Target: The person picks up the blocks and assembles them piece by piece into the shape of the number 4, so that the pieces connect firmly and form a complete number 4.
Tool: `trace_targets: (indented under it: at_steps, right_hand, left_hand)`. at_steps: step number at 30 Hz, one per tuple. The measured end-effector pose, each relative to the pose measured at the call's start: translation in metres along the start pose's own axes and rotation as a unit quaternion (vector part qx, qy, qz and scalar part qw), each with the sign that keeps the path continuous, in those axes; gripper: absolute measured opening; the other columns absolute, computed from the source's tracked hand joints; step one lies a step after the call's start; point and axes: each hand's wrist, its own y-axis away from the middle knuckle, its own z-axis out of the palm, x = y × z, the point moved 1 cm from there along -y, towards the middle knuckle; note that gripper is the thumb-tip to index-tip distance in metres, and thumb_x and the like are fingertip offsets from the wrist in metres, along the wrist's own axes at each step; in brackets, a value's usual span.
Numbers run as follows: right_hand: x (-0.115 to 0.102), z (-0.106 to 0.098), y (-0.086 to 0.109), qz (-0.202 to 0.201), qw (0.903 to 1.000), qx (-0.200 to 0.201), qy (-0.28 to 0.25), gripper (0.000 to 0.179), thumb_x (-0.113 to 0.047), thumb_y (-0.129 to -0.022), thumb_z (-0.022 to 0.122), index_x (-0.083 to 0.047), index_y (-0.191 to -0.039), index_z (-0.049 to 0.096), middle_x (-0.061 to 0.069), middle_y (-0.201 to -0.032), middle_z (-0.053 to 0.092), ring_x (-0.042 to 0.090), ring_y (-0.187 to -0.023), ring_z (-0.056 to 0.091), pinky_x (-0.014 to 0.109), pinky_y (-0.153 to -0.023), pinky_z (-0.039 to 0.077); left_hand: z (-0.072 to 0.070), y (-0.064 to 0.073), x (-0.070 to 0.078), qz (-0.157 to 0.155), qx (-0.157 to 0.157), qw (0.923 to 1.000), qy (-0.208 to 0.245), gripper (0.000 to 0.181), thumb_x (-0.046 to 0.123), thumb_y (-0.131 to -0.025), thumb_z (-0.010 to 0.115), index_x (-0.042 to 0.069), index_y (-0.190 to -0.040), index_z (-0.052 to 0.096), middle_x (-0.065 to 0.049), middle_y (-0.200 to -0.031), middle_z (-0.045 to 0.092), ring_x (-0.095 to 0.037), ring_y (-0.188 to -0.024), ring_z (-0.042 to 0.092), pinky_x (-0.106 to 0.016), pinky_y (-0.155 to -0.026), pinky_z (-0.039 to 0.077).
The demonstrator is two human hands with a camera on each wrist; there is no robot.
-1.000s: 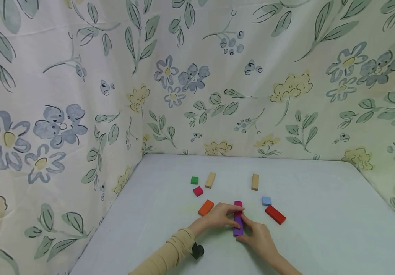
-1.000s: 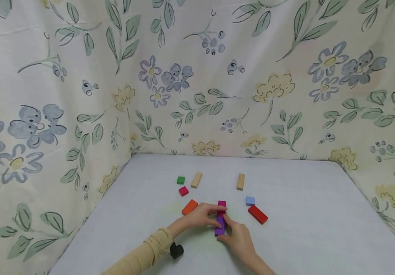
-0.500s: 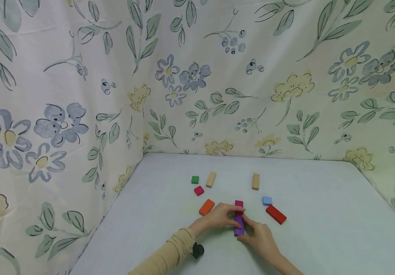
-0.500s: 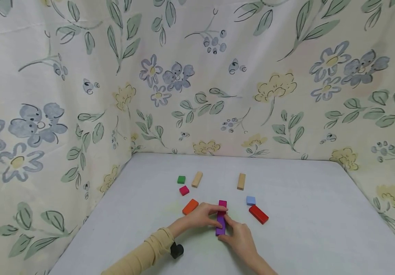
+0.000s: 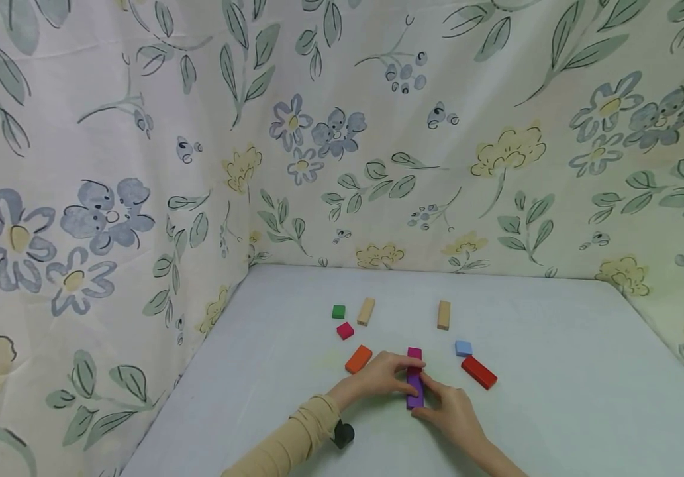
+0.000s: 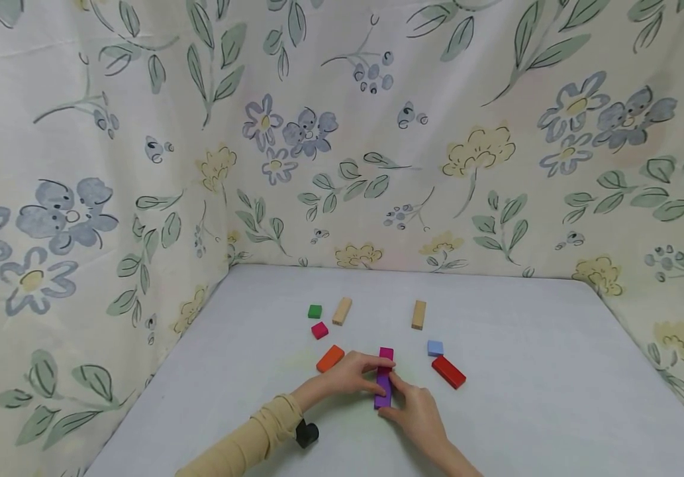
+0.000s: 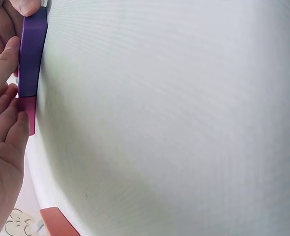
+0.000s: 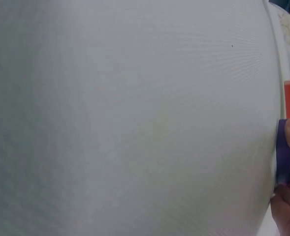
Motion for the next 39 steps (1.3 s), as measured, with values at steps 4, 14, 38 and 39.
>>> trace_targets:
  at_steps: [4,14,38,39]
  right_hand:
    - [0.002,-0.002,-0.002,0.017,0.9998,-0.013,0.001,0.070,-0.025,-0.066,0.085,-0.003,-0.127,0.059,0.016,-0.122,0.064,0.029,-0.104,0.064,0.041,-0.088,0.053]
    - [0.006,-0.023,-0.003,-0.005,0.9978,0.009,-0.066,0.058,-0.025,-0.072,0.081,-0.004,-0.122,0.063,0.016,-0.115,0.068,0.031,-0.105,0.065,0.038,-0.083,0.056]
    - [0.038,-0.100,-0.045,-0.038,0.9944,0.078,-0.060,0.045,-0.023,-0.087,0.069,-0.002,-0.125,0.059,0.020,-0.122,0.063,0.036,-0.112,0.060,0.013,-0.078,0.053]
    - [0.041,-0.102,-0.047,-0.039,0.9944,0.081,-0.056,0.044,-0.023,-0.088,0.068,-0.002,-0.125,0.059,0.021,-0.122,0.064,0.036,-0.111,0.061,0.009,-0.077,0.051]
  left_hand:
    - [0.000,0.000,0.000,-0.002,-0.001,1.0000,0.000,0.051,0.024,-0.082,0.073,0.017,-0.131,0.058,0.005,-0.128,0.062,-0.008,-0.120,0.056,-0.020,-0.099,0.045]
    - [0.001,-0.002,-0.003,-0.009,-0.001,0.9998,-0.015,0.052,0.023,-0.081,0.074,0.021,-0.130,0.059,0.005,-0.128,0.062,-0.007,-0.119,0.056,-0.019,-0.099,0.045]
    - [-0.001,-0.001,0.000,-0.027,-0.007,0.9994,-0.018,0.051,0.027,-0.081,0.075,0.022,-0.129,0.060,0.008,-0.128,0.061,-0.006,-0.118,0.056,-0.019,-0.097,0.047]
    - [-0.001,0.000,0.000,-0.026,-0.006,0.9995,-0.017,0.051,0.027,-0.081,0.075,0.022,-0.129,0.060,0.008,-0.128,0.062,-0.006,-0.118,0.056,-0.019,-0.097,0.047]
